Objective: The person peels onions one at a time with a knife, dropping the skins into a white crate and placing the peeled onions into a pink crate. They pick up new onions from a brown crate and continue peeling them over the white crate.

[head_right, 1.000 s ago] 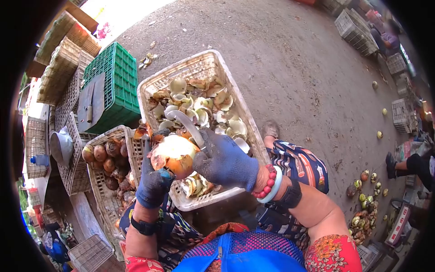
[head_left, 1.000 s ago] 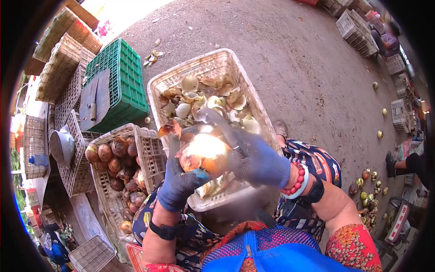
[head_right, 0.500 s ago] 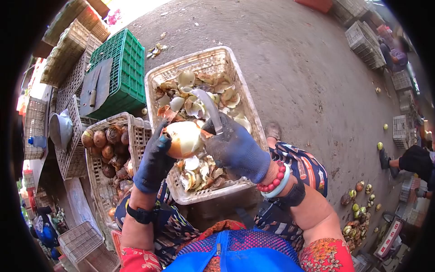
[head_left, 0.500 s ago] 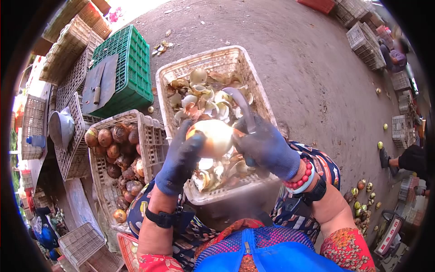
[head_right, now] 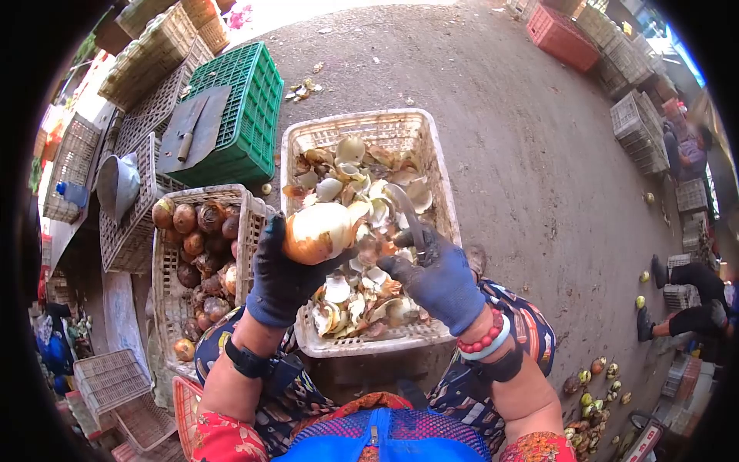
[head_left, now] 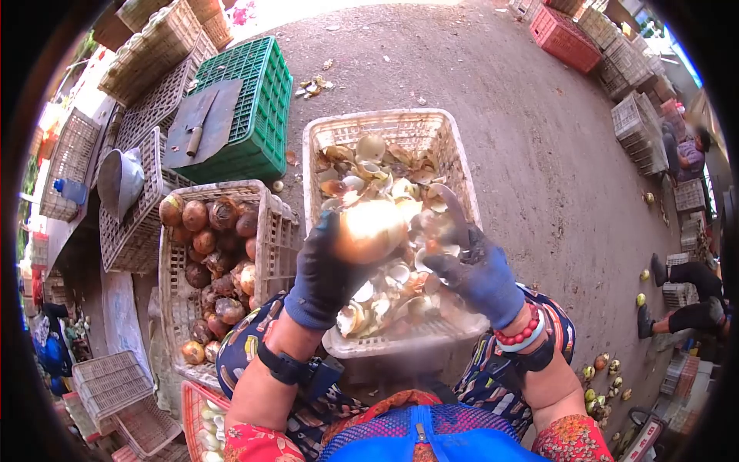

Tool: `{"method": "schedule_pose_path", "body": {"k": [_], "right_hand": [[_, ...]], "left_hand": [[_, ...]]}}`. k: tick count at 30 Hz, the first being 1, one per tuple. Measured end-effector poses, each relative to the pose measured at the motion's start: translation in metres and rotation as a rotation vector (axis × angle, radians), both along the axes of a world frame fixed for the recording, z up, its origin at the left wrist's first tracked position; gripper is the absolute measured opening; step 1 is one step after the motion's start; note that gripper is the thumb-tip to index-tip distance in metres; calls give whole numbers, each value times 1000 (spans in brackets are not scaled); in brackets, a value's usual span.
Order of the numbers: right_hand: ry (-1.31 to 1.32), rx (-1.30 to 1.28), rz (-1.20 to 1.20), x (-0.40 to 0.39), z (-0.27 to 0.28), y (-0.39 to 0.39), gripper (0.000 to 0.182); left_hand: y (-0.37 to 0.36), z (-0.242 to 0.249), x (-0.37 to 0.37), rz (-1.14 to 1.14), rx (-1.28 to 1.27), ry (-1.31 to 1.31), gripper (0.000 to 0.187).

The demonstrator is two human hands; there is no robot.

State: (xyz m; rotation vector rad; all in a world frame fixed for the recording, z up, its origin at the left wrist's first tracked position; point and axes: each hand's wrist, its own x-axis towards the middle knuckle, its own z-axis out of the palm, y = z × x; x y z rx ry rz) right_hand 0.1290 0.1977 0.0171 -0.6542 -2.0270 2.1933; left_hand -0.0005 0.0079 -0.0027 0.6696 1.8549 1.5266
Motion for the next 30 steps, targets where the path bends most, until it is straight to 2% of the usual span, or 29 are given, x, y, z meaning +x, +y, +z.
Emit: {"method": "schedule_pose_path", "body": {"k": [2, 4, 5, 8, 9, 12, 15, 17, 20, 21, 24, 25, 27, 29, 30], "right_hand": [[90, 178, -65, -4, 3, -15, 35], [132, 169, -71, -3, 14, -24, 31], [207, 446, 35, -2, 13, -20, 22], [289, 817, 55, -3, 14, -34, 15], [285, 784, 52, -4, 13, -40, 15], [274, 906, 113, -5, 4, -43, 14], [255, 957, 73, -4, -7, -48, 15], [141, 982, 104, 2, -5, -49, 14], [100, 989, 138, 11, -17, -46, 15], [104, 986, 142, 12, -22, -46, 16], [265, 879, 67, 0, -12, -37, 24], [286, 731, 68, -8, -7, -33, 31], [274, 627, 51, -13, -3, -30, 34], [302, 743, 96, -15, 3, -21, 35], [288, 703, 111, -13, 2, -19, 35]], "left_hand": [[7, -3, 3, 175, 740, -1056, 67], [12, -1, 9, 234, 785, -1092, 58], [13, 0, 12, 265, 805, -1112, 54], [13, -16, 10, 293, 702, -1026, 60], [11, -18, 10, 318, 698, -1043, 59], [11, -18, 10, 373, 708, -1098, 54], [13, -15, 11, 406, 744, -1172, 52], [12, -15, 8, 457, 734, -1233, 55], [2, -27, -8, 552, 692, -1183, 59], [-6, -31, -14, 468, 699, -1174, 57], [-2, -26, -12, 523, 603, -1123, 54], [5, -20, -3, 490, 635, -1063, 52], [9, -18, 12, 403, 500, -963, 50], [11, -17, 26, 320, 421, -893, 48], [10, -20, 31, 307, 370, -878, 45]]}}
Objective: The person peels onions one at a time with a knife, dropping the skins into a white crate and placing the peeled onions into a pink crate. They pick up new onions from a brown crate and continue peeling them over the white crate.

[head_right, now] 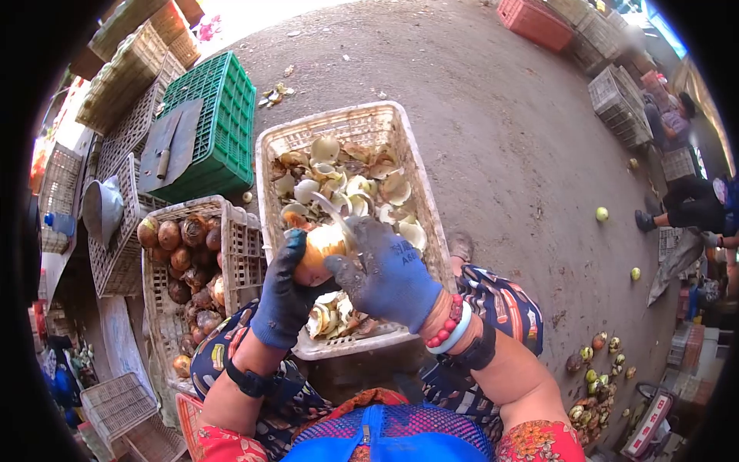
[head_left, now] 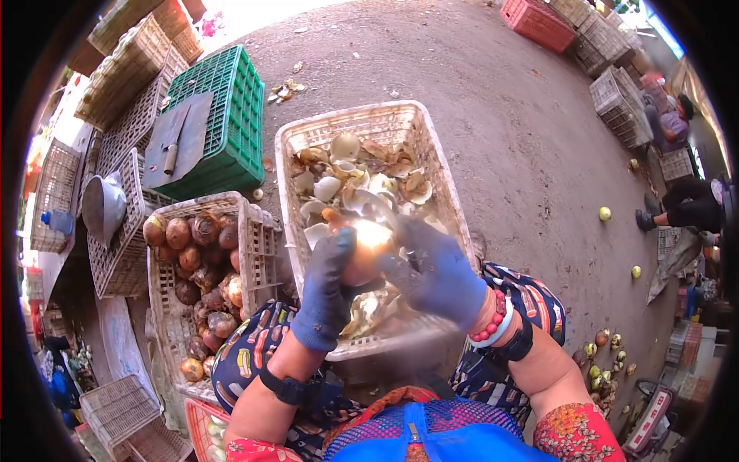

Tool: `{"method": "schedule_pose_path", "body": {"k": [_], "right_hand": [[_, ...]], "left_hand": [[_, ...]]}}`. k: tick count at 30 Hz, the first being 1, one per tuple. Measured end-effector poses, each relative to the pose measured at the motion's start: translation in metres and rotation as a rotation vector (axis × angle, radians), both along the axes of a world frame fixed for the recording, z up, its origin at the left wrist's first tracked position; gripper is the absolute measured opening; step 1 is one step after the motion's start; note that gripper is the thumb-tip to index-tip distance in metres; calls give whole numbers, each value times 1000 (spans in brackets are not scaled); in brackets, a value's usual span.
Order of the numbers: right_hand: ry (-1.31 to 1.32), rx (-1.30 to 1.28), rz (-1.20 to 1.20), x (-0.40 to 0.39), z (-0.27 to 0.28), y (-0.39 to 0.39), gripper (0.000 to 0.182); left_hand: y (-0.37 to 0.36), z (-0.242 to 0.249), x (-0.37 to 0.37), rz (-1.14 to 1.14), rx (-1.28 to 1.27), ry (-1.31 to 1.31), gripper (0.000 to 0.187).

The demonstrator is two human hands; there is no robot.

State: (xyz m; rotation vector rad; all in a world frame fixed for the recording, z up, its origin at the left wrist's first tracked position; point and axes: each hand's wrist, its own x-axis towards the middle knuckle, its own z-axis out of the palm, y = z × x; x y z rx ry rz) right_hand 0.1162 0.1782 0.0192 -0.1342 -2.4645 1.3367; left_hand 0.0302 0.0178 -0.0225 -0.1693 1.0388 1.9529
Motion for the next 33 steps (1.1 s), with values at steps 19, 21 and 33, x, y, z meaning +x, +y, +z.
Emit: {"method": "schedule_pose_path", "body": {"k": [19, 21, 33], "right_hand": [[-187, -8, 11, 6, -10, 0, 28], [135, 109, -51, 7, -40, 0, 28], [-288, -425, -100, 5, -15, 11, 38]], "left_hand": [[-11, -10, 3, -119, -201, 183, 46], [-16, -23, 1, -164, -91, 109, 49], [-27, 9, -9, -198, -115, 226, 52]]}}
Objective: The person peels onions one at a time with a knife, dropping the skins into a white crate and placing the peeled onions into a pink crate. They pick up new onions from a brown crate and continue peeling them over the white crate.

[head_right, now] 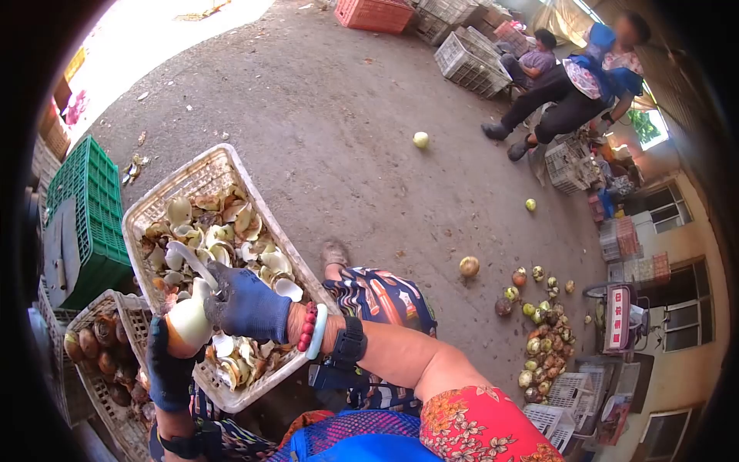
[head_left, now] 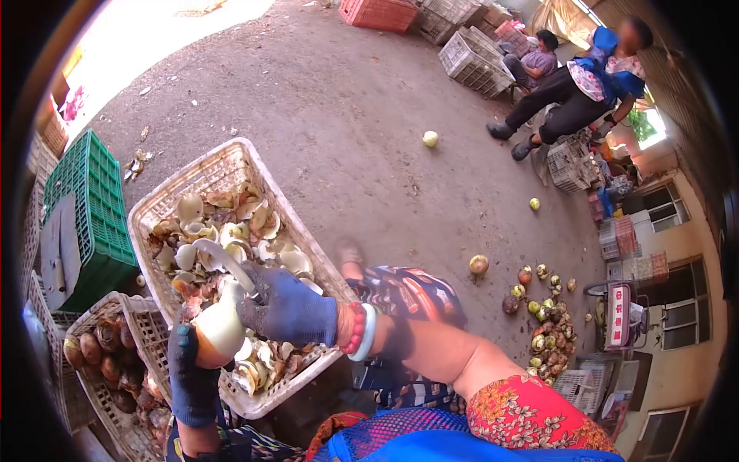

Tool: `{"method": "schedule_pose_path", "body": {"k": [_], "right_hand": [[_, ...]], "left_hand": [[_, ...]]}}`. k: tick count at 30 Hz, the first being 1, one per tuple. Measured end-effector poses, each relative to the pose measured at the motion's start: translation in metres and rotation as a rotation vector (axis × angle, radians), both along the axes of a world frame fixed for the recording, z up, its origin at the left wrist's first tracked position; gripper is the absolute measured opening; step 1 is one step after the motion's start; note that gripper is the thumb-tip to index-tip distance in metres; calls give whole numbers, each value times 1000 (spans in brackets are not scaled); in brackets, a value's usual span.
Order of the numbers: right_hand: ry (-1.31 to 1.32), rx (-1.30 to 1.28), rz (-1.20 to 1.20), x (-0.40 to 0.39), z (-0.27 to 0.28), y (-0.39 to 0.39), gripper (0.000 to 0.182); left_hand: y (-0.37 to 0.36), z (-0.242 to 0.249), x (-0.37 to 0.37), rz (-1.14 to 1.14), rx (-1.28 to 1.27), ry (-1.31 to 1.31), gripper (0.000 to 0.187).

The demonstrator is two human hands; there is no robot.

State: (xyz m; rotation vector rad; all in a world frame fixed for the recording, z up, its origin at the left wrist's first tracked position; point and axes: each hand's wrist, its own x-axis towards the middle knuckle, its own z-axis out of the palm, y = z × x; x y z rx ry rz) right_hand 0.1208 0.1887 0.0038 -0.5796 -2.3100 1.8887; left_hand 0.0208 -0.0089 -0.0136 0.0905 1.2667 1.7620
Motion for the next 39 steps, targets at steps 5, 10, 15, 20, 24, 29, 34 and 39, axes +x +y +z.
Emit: {"method": "schedule_pose_path", "body": {"k": [5, 10, 15, 20, 24, 29, 34, 39], "right_hand": [[37, 244, -63, -1, -15, 6, 33], [-139, 552, -115, 11, -17, 15, 48], [181, 70, 37, -1, -19, 7, 36], [-15, -656, 110, 1, 15, -7, 45], [204, -153, 96, -4, -3, -7, 55], [77, -277, 155, 0, 1, -8, 66], [-59, -328, 175, 3, 8, 0, 67], [-38, -263, 118, 8, 3, -6, 64]], "left_hand": [[-20, -32, -6, 39, -31, 914, 87], [-7, -18, -5, 89, -108, 1472, 109], [-5, 7, -1, 46, -240, 1300, 105], [15, 12, -6, -7, 73, 204, 60], [28, -1, -12, 177, 72, -183, 64], [22, -20, 1, 237, 191, -91, 49], [22, -24, 2, 241, 185, -34, 40], [23, -30, 2, 196, 112, 16, 38]]}}
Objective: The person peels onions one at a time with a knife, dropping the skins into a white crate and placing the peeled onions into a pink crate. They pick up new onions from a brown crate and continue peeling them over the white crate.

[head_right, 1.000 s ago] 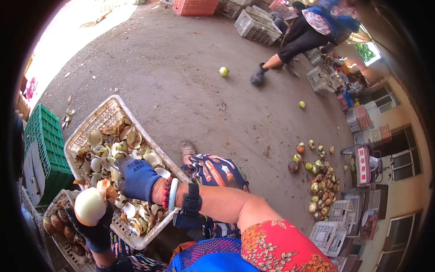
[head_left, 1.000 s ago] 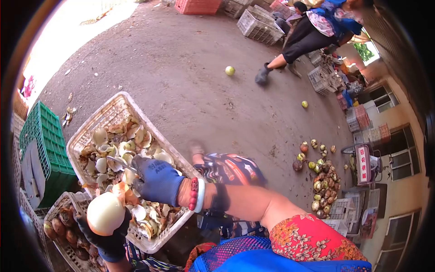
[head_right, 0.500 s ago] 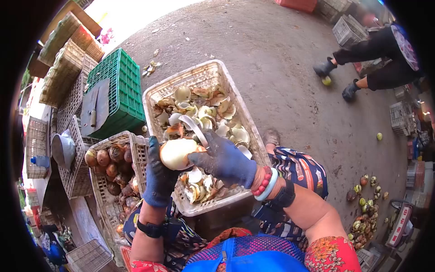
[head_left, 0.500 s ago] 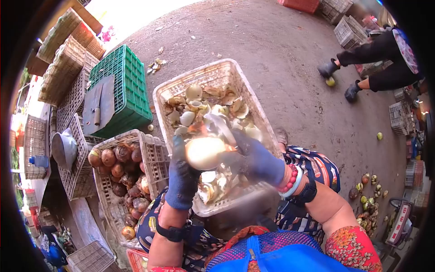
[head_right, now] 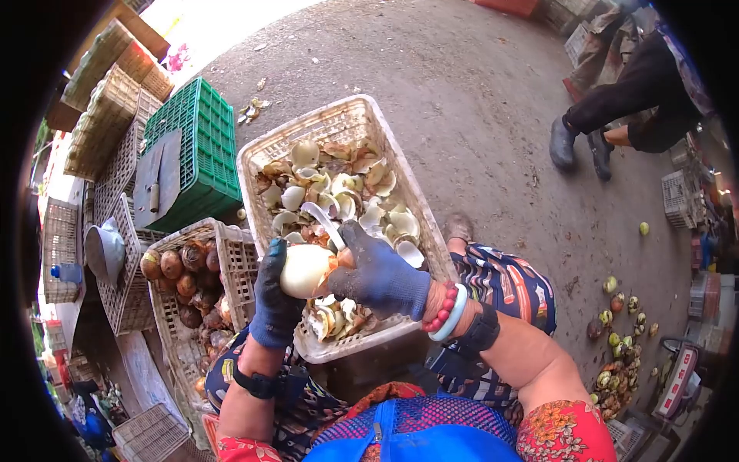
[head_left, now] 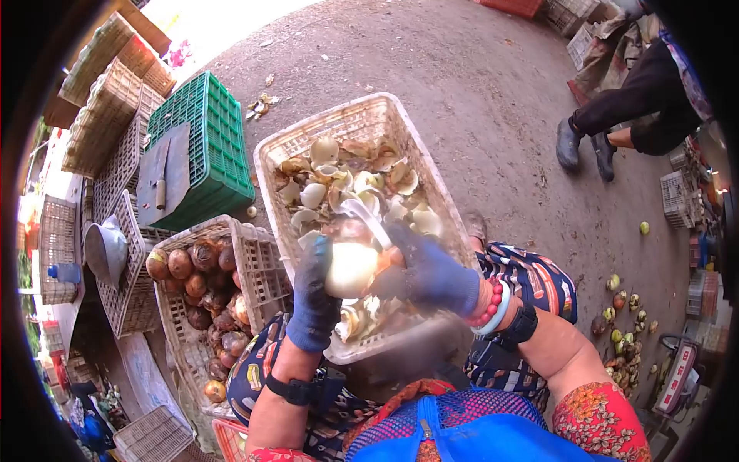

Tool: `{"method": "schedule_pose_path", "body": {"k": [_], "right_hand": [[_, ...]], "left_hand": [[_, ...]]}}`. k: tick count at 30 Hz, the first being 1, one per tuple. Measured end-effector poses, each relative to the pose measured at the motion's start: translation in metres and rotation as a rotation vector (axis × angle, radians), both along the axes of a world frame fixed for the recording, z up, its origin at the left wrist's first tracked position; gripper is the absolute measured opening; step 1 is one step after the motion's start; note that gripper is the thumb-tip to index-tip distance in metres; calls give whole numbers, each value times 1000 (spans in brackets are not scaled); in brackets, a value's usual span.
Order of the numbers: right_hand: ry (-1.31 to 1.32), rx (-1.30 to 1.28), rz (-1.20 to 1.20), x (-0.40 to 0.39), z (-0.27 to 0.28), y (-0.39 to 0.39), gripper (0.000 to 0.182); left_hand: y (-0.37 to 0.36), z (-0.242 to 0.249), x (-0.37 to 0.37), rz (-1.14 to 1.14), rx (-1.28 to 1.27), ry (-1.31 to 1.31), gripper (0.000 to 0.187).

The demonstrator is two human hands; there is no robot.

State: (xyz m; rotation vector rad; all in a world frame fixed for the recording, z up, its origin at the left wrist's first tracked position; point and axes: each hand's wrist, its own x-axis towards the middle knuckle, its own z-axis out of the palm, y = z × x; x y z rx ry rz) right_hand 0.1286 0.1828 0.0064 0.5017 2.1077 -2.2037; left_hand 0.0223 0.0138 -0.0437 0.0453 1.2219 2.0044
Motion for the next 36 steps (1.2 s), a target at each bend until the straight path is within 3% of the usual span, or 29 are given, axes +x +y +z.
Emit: {"method": "schedule_pose_path", "body": {"k": [1, 3, 5, 8, 9, 12, 13, 15, 18, 20, 22, 24, 27, 28, 29, 30, 32, 34, 35, 36], "right_hand": [[2, 38, -14, 0, -5, 0, 62], [71, 151, -54, 0, -19, -3, 56], [164, 200, -100, -3, -30, -7, 48], [158, -86, -101, -10, -18, -7, 35], [73, -252, 0, -14, -30, 1, 36], [-121, -366, -84, -21, -2, 12, 45], [-66, -358, -134, -19, -1, 5, 52], [67, -236, -156, -17, 16, -7, 61], [218, -114, -184, -25, 12, -13, 63], [156, -119, -189, -22, 18, -9, 57], [80, 21, -161, -19, 16, -2, 46], [145, 677, -158, -11, 7, -1, 37], [197, 1021, -155, -2, -49, 12, 31], [252, 1132, -174, -3, -50, 14, 31], [122, 1027, -104, -2, -48, 20, 31], [62, 811, -115, -2, -45, 21, 33], [-57, 379, -136, -11, -19, 16, 36], [176, 501, -34, -13, -20, 10, 41], [203, 452, -21, -15, -19, 6, 43], [230, 403, -8, -17, -18, 2, 46]], "left_hand": [[1, -2, -1, 1, -21, 11, 38], [2, 1, 3, -39, -230, 348, 40], [4, 23, -3, -12, 111, -218, 40], [-3, 13, -10, -36, -489, 1185, 52], [-7, 16, -9, 19, -476, 1213, 66], [-11, 11, -15, 95, -509, 1267, 70], [-12, 11, -15, 102, -491, 1277, 69], [-7, 9, -10, 139, -287, 604, 59], [0, 15, -1, 101, -115, 335, 43], [0, 11, -2, 141, 159, -209, 42], [-2, 21, -2, 135, -75, 150, 49], [-7, 16, 3, 127, -522, 1123, 55], [-11, 32, -9, 88, -695, 1511, 63], [-11, 32, -10, 80, -682, 1391, 64], [-11, 31, -10, 80, -669, 1271, 65], [-11, 19, -10, 111, -565, 946, 67], [-11, 13, -8, 124, -463, 696, 65], [-11, 15, -4, 84, -478, 845, 59], [-13, 7, -3, 109, -586, 1116, 52], [-11, 3, -2, 120, -504, 940, 52]]}}
